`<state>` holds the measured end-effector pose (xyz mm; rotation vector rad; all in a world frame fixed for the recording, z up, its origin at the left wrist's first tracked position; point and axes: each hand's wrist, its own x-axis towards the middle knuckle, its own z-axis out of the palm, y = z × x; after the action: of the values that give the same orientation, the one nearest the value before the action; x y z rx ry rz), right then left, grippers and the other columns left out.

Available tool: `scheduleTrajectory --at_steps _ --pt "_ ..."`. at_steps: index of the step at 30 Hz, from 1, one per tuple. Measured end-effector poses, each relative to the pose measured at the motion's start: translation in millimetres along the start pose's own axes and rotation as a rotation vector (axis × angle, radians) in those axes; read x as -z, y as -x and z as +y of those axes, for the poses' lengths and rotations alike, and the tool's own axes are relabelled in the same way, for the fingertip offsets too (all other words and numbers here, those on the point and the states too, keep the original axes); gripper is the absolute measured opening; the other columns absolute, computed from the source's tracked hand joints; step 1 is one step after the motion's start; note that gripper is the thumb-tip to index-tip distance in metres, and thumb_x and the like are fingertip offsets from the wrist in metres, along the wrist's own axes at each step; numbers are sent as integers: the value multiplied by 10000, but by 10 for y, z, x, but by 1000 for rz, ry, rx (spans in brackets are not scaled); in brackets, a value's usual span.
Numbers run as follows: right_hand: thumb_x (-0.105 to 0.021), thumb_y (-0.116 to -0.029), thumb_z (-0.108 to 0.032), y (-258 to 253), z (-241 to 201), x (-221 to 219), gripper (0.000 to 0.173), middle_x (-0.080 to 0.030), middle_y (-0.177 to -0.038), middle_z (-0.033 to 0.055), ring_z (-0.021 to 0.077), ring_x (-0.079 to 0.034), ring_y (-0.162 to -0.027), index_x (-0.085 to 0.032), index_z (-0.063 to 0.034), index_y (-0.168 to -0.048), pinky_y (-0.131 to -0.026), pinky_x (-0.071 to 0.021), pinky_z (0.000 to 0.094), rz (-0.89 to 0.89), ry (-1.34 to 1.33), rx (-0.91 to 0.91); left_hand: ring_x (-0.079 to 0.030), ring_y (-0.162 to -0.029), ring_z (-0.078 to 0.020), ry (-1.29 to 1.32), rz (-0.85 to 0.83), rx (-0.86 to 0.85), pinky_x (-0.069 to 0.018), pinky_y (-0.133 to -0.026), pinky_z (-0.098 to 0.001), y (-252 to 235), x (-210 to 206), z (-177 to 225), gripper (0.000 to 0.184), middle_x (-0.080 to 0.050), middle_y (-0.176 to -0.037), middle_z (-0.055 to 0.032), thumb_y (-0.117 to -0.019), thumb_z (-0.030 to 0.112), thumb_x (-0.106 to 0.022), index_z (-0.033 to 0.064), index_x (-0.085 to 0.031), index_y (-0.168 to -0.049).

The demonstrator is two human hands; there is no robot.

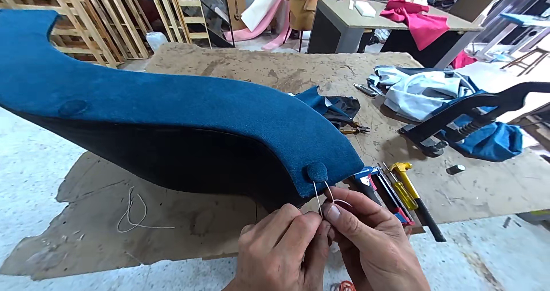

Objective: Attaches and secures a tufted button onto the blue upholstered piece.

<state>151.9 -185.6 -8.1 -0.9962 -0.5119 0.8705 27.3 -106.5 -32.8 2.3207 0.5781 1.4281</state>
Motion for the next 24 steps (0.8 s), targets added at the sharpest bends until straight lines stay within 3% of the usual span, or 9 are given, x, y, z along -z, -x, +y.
scheduleTrajectory --at_steps 4,10,13,16,20,24 --pt "-758 -856 53 44 5 12 291 -738 -849 178 171 -722 -680 -647 44 -1124 -613 -621 287 89 -20 20 -552 -624 -5 9 -6 9 -416 -501 -145 -4 1 -14 213 -612 -734 14 -992 251 -620 89 -724 -902" --pt "-676 -884 73 92 5 -24 193 -708 -831 154 146 -681 -636 -617 15 -1059 -554 -586 266 170 -95 58 -552 -627 -1 5 -14 5 -419 -506 -145 -38 13 -11 216 -615 -746 18 -1000 254 -616 94 -729 -912" --pt "-667 -918 -13 83 44 51 132 -670 -848 110 125 -655 -660 -626 -36 -1040 -602 -582 268 27 -236 97 -549 -626 -1 1 -14 3 -412 -504 -143 -36 10 -6 213 -613 -744 19 -999 249 -611 96 -724 -904" --pt "-730 -925 -82 81 60 162 133 -726 -936 133 145 -708 -759 -711 -42 -1051 -673 -607 280 -147 -306 131 -550 -638 1 11 -24 -5 -413 -516 -138 -49 43 3 209 -613 -750 18 -1004 254 -619 97 -722 -912" --pt "-717 -940 -68 71 -122 382 138 -772 -971 81 139 -754 -846 -761 -90 -1070 -734 -637 259 -268 -44 293 -549 -644 -9 -13 -81 -59 -413 -527 -144 -127 213 -35 223 -611 -754 13 -1029 279 -609 104 -725 -953" --pt "-753 -929 -101 45 -447 494 161 -780 -969 -13 99 -752 -825 -768 -165 -1075 -744 -646 235 -199 463 519 -494 -596 13 -132 -109 -72 -369 -492 -148 -261 433 -137 249 -583 -737 45 -1033 305 -561 145 -718 -924"
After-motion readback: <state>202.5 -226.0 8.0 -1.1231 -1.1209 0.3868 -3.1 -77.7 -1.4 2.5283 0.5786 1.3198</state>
